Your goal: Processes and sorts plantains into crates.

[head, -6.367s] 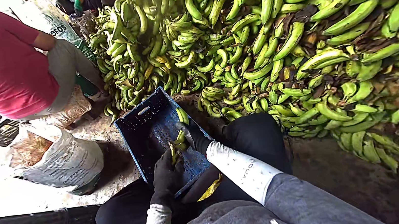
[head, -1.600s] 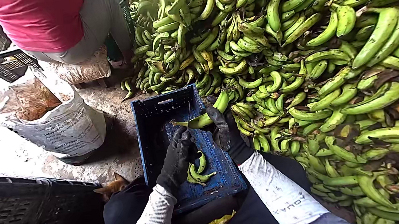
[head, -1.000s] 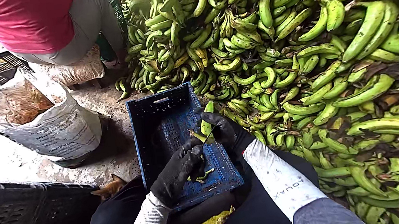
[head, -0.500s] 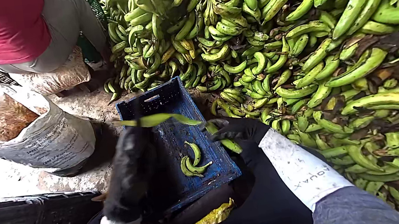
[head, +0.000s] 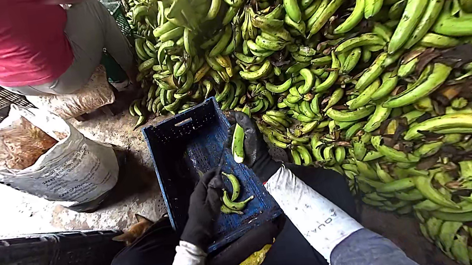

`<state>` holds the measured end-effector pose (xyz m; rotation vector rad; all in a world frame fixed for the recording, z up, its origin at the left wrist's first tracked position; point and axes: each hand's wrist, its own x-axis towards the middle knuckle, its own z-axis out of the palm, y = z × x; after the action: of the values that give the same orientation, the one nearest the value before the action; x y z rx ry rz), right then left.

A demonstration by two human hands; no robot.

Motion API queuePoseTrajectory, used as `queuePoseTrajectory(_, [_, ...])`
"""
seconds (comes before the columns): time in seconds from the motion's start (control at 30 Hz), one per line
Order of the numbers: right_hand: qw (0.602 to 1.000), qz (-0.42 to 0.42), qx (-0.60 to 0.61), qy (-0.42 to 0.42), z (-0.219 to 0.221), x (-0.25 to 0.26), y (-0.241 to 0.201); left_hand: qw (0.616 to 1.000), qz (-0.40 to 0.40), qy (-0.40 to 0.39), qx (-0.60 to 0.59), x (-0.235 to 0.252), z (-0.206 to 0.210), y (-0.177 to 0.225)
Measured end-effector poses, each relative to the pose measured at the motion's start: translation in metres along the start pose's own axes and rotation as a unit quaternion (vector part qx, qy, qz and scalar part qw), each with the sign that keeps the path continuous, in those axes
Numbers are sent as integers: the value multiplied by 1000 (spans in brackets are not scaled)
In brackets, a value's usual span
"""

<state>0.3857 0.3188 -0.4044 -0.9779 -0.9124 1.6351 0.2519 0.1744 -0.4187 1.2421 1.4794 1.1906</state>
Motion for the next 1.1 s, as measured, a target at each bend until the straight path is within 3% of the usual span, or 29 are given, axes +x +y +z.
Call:
queuePoseTrajectory(0.17, [996, -60, 25, 65, 7, -11, -5, 996, 86, -24, -21, -10, 25, -1])
queuePoseTrajectory(0.47, [990, -101, 49, 88, 10, -3, -14, 999, 34, -28, 28, -9, 26, 3])
queuePoseTrajectory(0.6, [997, -26, 66, 38, 14, -15, -1, 998, 35, -23, 39, -2, 23, -9])
queuePoseTrajectory(0.8, [981, 158, 108, -29, 26, -23, 14, 999, -10, 4, 50, 3, 13, -20])
queuePoseTrajectory(0.87, [992, 108, 63, -36, 20, -20, 17, 997, -11, 5, 73, 2, 10, -20])
queuePoseTrajectory(0.97, [996, -43, -73, -19, 7, -14, 13, 992, -5, -17, 122, 1, 10, -19])
queuePoseTrajectory(1.1, [999, -20, -31, 25, 9, -14, 13, 987, -3, -42, 155, 4, 10, -21])
